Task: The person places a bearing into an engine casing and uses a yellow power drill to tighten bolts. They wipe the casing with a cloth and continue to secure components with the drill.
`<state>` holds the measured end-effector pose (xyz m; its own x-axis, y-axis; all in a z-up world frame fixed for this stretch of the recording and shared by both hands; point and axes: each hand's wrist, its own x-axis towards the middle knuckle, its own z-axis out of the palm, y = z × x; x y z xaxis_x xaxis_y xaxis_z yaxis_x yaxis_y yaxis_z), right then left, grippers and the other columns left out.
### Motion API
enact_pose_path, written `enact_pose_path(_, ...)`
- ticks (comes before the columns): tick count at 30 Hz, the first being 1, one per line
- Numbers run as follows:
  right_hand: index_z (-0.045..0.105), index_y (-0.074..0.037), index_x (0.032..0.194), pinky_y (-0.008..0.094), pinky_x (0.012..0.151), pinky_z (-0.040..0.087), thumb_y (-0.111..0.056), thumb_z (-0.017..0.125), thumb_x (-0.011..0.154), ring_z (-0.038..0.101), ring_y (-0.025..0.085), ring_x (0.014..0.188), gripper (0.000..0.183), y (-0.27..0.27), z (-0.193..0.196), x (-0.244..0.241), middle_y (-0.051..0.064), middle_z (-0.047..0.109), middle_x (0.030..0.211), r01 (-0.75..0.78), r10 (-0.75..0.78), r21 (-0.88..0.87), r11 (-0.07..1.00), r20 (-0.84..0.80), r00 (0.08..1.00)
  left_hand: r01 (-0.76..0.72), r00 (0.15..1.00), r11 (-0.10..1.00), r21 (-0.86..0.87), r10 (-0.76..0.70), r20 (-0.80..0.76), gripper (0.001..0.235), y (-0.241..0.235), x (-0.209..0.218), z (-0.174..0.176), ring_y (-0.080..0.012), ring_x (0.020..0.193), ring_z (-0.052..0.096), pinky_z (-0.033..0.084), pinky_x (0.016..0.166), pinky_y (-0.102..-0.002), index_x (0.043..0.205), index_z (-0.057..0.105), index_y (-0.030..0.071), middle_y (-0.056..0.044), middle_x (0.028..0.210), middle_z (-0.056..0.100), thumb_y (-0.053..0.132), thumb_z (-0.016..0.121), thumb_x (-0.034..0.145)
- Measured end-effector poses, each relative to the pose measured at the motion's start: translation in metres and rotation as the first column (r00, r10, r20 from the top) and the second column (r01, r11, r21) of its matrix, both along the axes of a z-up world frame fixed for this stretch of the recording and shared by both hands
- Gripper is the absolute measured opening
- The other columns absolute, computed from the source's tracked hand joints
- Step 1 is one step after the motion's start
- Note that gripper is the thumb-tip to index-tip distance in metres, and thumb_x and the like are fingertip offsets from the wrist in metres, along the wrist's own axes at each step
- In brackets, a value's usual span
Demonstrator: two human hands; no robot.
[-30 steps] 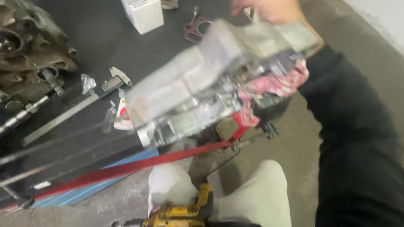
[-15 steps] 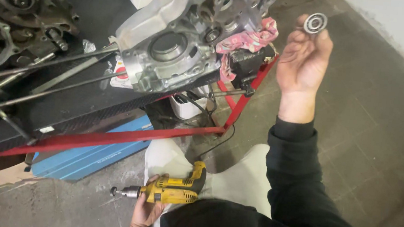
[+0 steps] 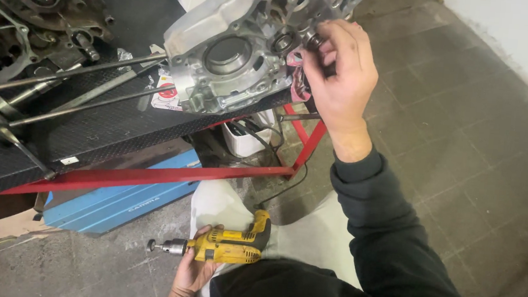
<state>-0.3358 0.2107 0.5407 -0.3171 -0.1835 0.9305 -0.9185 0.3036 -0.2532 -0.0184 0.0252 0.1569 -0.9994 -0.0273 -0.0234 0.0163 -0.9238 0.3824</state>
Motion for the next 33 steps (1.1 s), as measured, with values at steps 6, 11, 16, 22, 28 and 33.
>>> enact_pose_path(6, 0.067, -0.005, 0.123, 0.027, 0.079, 0.057, 0.004, 0.090, 0.090, 0.066, 0.015, 0.092, 0.041, -0.012, 0.003, 0.003, 0.007, 0.062, 0.120, 0.125, -0.125, 0.005, 0.992, -0.022, 0.992, 0.004, 1.000, 1.000, 0.013, -0.004, -0.009, 0.078, -0.005, -0.001, 0.002, -0.0404, 0.142, 0.042, 0.044, 0.110, -0.057, 0.152, 0.036, 0.010, -0.020, 0.160, 0.034, 0.042, 0.072, 0.090)
enact_pose_path(11, 0.068, -0.007, 0.122, 0.029, 0.080, 0.059, -0.001, 0.091, 0.091, 0.069, 0.017, 0.091, 0.039, -0.012, 0.007, 0.002, 0.006, 0.063, 0.113, 0.173, -0.173, 0.055, 0.983, -0.008, 0.985, 0.014, 1.000, 0.999, 0.045, -0.015, 0.008, 0.078, -0.012, 0.003, -0.011, -0.0396, 0.139, 0.044, 0.050, 0.102, -0.050, 0.154, 0.035, 0.011, -0.019, 0.161, 0.034, 0.042, 0.071, 0.092)
enact_pose_path(16, 0.069, -0.005, 0.120, 0.031, 0.076, 0.058, -0.004, 0.094, 0.090, 0.067, 0.021, 0.086, 0.039, -0.008, 0.012, 0.000, 0.008, 0.063, 0.108, 0.216, -0.213, 0.132, 0.967, -0.040, 0.976, 0.030, 1.000, 0.998, 0.055, -0.029, -0.008, 0.079, -0.016, 0.001, -0.008, -0.0383, 0.138, 0.047, 0.054, 0.098, -0.047, 0.154, 0.036, 0.011, -0.018, 0.162, 0.033, 0.044, 0.071, 0.092)
enact_pose_path(22, 0.070, -0.006, 0.122, 0.032, 0.079, 0.058, -0.003, 0.093, 0.091, 0.069, 0.022, 0.091, 0.039, -0.009, 0.008, -0.004, 0.009, 0.064, 0.110, 0.203, -0.198, 0.113, 0.973, -0.054, 0.979, 0.025, 0.999, 0.999, 0.030, -0.026, 0.024, 0.080, -0.018, -0.001, -0.009, -0.0364, 0.138, 0.046, 0.053, 0.098, -0.046, 0.154, 0.035, 0.012, -0.018, 0.162, 0.034, 0.045, 0.072, 0.091)
enact_pose_path(28, 0.070, -0.005, 0.124, 0.035, 0.085, 0.058, -0.003, 0.092, 0.091, 0.069, 0.026, 0.100, 0.040, -0.008, 0.008, -0.004, 0.010, 0.066, 0.112, 0.226, -0.210, 0.128, 0.966, -0.125, 0.970, 0.034, 0.999, 0.999, 0.035, -0.035, 0.029, 0.081, -0.017, -0.004, -0.003, -0.0370, 0.138, 0.047, 0.053, 0.098, -0.046, 0.154, 0.034, 0.010, -0.019, 0.161, 0.034, 0.045, 0.072, 0.091)
enact_pose_path(33, 0.069, -0.004, 0.125, 0.039, 0.099, 0.058, -0.001, 0.090, 0.091, 0.069, 0.028, 0.106, 0.039, -0.010, 0.005, -0.004, 0.010, 0.067, 0.117, 0.236, -0.214, 0.114, 0.965, -0.174, 0.961, 0.048, 0.998, 0.997, 0.058, -0.050, 0.032, 0.081, -0.017, -0.007, -0.007, -0.0371, 0.137, 0.047, 0.053, 0.099, -0.046, 0.154, 0.034, 0.010, -0.019, 0.161, 0.033, 0.045, 0.071, 0.091)
